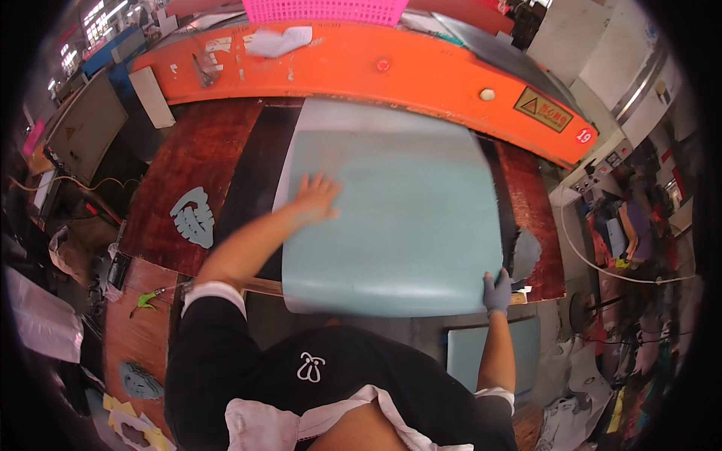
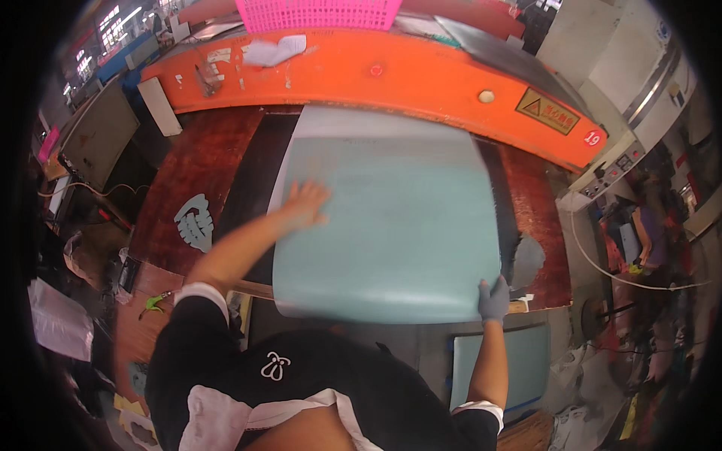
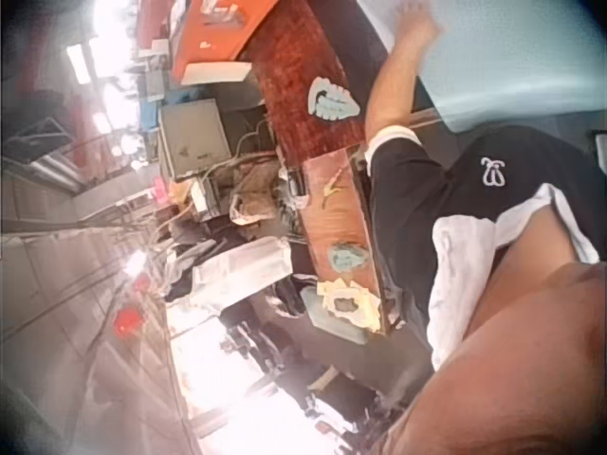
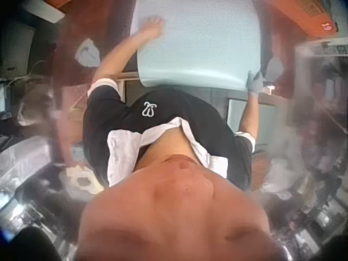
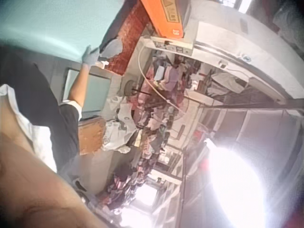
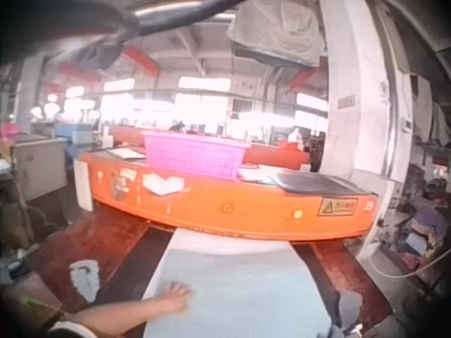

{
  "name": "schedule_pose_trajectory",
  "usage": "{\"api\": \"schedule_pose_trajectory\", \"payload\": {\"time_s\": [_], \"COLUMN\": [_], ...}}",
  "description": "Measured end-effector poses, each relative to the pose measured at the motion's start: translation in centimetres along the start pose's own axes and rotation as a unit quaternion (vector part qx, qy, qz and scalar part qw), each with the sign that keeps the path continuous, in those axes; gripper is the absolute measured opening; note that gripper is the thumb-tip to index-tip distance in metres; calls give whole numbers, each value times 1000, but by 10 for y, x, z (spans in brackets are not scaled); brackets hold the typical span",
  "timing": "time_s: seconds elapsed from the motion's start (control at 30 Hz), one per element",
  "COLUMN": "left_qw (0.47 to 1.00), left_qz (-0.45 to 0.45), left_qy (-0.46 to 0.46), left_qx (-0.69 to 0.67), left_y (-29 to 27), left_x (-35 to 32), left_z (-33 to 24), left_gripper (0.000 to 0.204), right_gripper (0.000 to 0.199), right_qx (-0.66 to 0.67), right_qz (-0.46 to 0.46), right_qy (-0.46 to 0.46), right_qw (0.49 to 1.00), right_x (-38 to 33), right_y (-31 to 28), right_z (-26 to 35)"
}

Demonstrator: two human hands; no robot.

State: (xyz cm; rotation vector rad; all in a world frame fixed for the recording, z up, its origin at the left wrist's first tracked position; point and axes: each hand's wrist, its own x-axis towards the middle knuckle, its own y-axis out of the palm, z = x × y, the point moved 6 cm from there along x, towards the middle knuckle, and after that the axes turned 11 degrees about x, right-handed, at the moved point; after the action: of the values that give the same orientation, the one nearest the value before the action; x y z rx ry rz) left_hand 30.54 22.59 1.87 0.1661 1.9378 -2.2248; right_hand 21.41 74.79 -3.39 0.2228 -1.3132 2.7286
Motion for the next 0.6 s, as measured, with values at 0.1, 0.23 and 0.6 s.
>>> {"api": "schedule_pose_trajectory", "payload": {"time_s": [0.1, 0.23, 0.6], "left_qw": [983, 973, 643], "left_qz": [-101, -156, -70], "left_qy": [-27, -37, -299], "left_qx": [-153, -163, -701], "left_y": [65, 67, 120], "left_x": [-31, -43, -166], "left_z": [5, 8, -8], "left_gripper": [63, 56, 47], "right_gripper": [57, 56, 55], "right_qx": [35, -6, 72], "right_qz": [-88, -21, 88], "right_qy": [-106, 29, 56], "right_qw": [990, 999, 992], "right_x": [-18, -2, 29], "right_y": [1, 5, 7], "right_z": [-18, -16, -43]}}
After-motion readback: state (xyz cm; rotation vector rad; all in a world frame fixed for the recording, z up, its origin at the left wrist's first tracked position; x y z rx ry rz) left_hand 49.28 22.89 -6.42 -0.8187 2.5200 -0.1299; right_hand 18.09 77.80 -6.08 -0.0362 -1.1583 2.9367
